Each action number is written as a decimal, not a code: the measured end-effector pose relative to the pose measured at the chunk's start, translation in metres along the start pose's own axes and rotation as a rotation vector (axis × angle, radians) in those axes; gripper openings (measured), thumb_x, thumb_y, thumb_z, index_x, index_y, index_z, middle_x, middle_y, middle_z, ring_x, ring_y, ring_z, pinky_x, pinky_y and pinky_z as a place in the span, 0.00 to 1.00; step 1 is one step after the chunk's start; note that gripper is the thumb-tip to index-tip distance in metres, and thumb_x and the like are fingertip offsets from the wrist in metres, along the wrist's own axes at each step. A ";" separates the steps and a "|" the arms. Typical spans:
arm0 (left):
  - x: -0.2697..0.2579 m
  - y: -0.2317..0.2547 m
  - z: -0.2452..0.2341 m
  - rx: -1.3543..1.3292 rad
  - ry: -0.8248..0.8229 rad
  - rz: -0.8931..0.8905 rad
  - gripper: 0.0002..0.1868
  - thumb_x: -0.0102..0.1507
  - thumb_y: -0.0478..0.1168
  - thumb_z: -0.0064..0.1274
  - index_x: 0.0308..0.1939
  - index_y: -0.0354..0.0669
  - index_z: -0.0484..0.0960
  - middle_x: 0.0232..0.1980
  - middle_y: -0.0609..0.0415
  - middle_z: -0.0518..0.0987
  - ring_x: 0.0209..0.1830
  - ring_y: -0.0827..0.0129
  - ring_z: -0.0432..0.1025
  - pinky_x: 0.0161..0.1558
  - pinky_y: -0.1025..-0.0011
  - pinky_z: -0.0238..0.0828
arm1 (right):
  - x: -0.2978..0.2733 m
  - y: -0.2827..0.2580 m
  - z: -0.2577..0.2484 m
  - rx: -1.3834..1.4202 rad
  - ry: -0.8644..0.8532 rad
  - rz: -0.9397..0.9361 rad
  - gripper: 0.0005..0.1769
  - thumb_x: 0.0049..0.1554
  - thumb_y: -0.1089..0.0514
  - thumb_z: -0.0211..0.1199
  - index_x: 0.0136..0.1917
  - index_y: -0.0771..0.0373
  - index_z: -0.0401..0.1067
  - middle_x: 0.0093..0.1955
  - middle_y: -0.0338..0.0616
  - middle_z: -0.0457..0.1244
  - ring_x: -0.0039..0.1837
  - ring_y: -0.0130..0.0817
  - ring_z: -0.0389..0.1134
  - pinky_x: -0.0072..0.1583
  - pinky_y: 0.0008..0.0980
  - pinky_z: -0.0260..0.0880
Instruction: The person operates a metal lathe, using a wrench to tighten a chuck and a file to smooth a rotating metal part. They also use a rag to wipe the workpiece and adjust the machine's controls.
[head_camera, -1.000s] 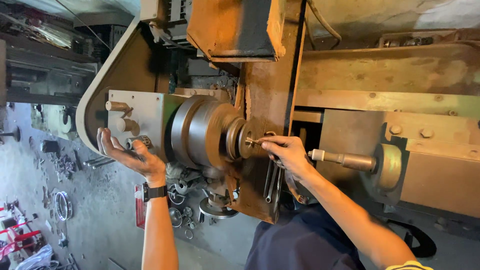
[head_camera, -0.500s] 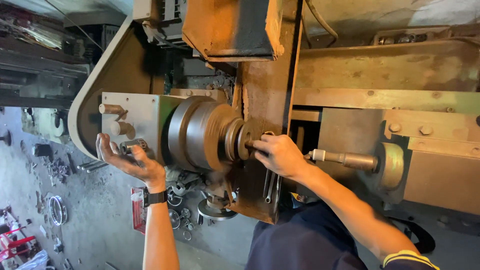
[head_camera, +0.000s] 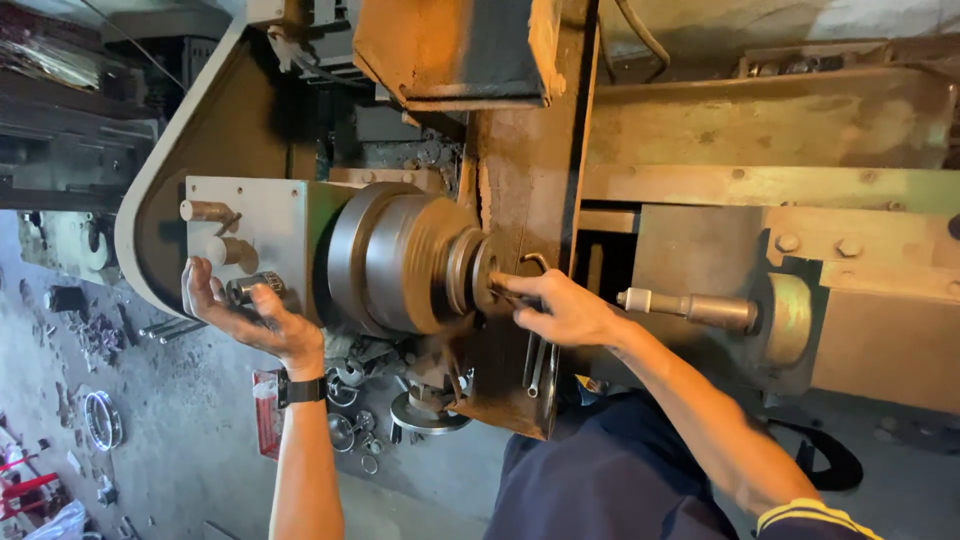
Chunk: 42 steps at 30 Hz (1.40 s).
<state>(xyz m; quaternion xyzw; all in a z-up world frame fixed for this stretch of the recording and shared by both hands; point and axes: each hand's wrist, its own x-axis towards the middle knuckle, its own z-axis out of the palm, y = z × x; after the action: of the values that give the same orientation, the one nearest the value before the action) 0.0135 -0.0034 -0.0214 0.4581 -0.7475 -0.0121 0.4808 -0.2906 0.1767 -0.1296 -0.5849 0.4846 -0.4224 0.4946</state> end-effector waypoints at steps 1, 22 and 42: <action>0.001 0.001 0.001 -0.007 -0.003 -0.003 0.36 0.75 0.58 0.46 0.77 0.35 0.60 0.79 0.44 0.63 0.78 0.53 0.61 0.79 0.52 0.57 | -0.001 0.007 0.005 0.156 0.018 -0.029 0.36 0.52 0.65 0.58 0.75 0.64 0.63 0.37 0.50 0.65 0.37 0.34 0.66 0.45 0.33 0.69; 0.003 -0.004 0.000 -0.044 -0.025 0.005 0.35 0.72 0.55 0.47 0.75 0.33 0.64 0.75 0.42 0.66 0.79 0.50 0.62 0.80 0.53 0.55 | 0.006 0.025 0.014 0.593 -0.094 0.204 0.31 0.56 0.62 0.57 0.73 0.67 0.68 0.39 0.31 0.58 0.40 0.20 0.55 0.41 0.24 0.56; 0.005 0.004 0.001 0.011 -0.005 -0.005 0.33 0.72 0.54 0.47 0.73 0.35 0.67 0.74 0.45 0.69 0.77 0.53 0.64 0.75 0.57 0.58 | 0.002 0.014 0.003 0.611 -0.094 0.184 0.32 0.56 0.64 0.54 0.74 0.67 0.66 0.40 0.28 0.58 0.42 0.18 0.56 0.44 0.21 0.59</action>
<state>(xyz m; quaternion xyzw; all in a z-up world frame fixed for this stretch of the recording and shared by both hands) 0.0101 -0.0052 -0.0165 0.4625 -0.7477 -0.0104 0.4764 -0.2893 0.1748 -0.1443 -0.3820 0.3626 -0.4743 0.7055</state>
